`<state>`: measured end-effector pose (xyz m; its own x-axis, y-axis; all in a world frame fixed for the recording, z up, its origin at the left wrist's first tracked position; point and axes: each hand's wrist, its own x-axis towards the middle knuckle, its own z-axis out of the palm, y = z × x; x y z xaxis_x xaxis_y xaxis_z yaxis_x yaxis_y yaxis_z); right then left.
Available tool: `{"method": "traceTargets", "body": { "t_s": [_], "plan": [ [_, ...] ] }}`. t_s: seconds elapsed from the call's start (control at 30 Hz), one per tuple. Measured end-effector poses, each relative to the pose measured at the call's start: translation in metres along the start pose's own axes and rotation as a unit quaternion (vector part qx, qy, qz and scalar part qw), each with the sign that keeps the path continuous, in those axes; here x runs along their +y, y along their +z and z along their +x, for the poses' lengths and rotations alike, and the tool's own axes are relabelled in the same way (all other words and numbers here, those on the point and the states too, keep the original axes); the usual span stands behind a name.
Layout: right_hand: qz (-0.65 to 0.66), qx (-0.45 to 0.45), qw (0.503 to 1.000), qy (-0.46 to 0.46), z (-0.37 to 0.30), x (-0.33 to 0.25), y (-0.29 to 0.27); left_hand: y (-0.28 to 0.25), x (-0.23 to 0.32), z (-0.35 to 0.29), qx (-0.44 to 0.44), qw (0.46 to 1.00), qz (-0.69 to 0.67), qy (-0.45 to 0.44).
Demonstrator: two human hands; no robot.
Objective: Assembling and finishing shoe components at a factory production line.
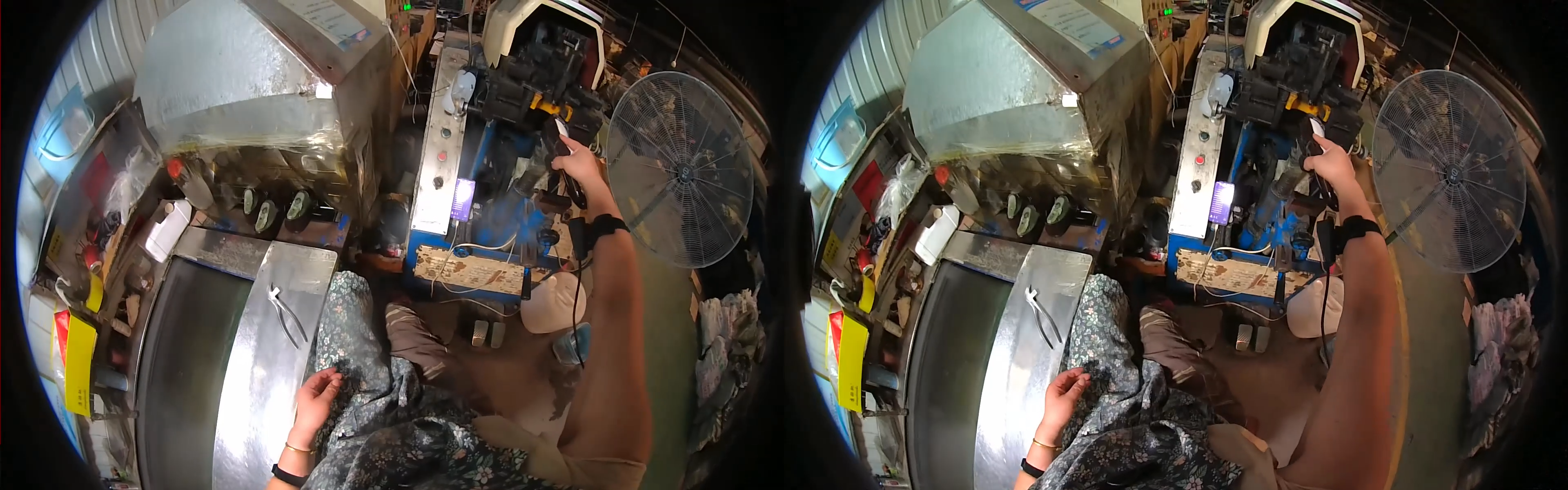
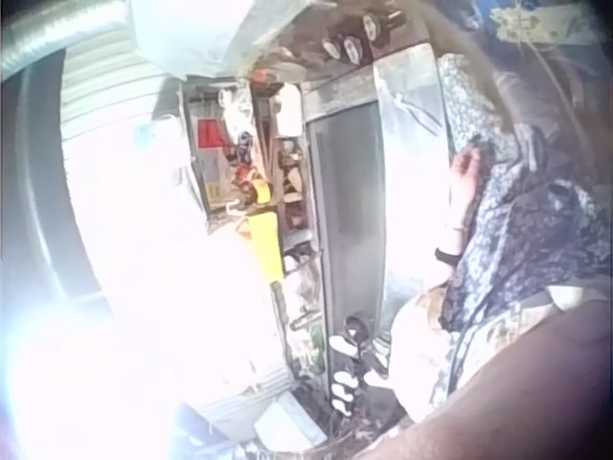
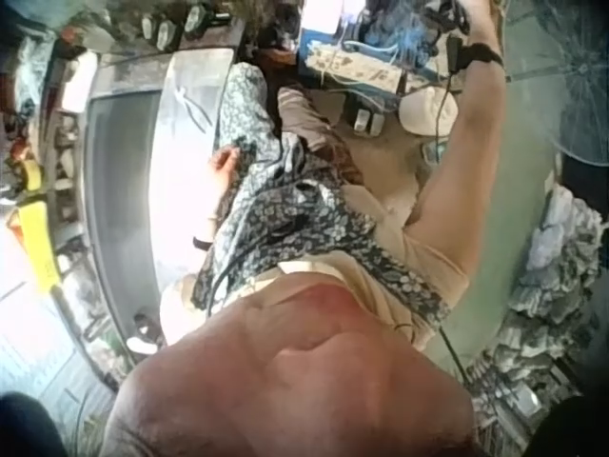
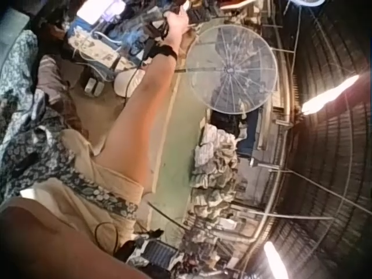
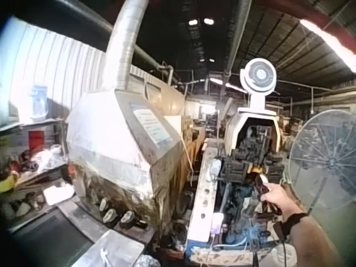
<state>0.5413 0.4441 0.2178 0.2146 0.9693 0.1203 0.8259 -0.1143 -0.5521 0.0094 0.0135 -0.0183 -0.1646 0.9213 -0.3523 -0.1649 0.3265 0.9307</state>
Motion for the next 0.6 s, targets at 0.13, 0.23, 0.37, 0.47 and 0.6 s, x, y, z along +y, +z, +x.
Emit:
{"method": "traceTargets", "body": {
  "t_s": [0.13, 0.23, 0.37, 0.47, 0.6],
  "plan": [
    [-0.239, -0.020, 0.969, -0.055, -0.013, -0.031, 0.006, 0.008, -0.008, 0.002, -0.011, 1.000, 0.027, 0.004],
    [-0.228, 0.021, 0.971, -0.066, -0.030, -0.027, 0.039, 0.018, -0.008, 0.003, -0.037, 0.997, 0.063, 0.017],
    [-0.203, 0.056, 0.976, -0.055, -0.048, -0.016, 0.038, 0.029, -0.004, -0.006, -0.055, 0.988, 0.144, 0.029],
    [-0.214, 0.090, 0.971, -0.065, -0.043, -0.014, 0.040, 0.034, -0.004, -0.006, -0.047, 0.986, 0.159, 0.020],
    [-0.211, 0.113, 0.968, -0.068, -0.035, -0.017, 0.042, 0.040, 0.019, -0.002, -0.059, 0.981, 0.186, -0.011]
  ]
}}
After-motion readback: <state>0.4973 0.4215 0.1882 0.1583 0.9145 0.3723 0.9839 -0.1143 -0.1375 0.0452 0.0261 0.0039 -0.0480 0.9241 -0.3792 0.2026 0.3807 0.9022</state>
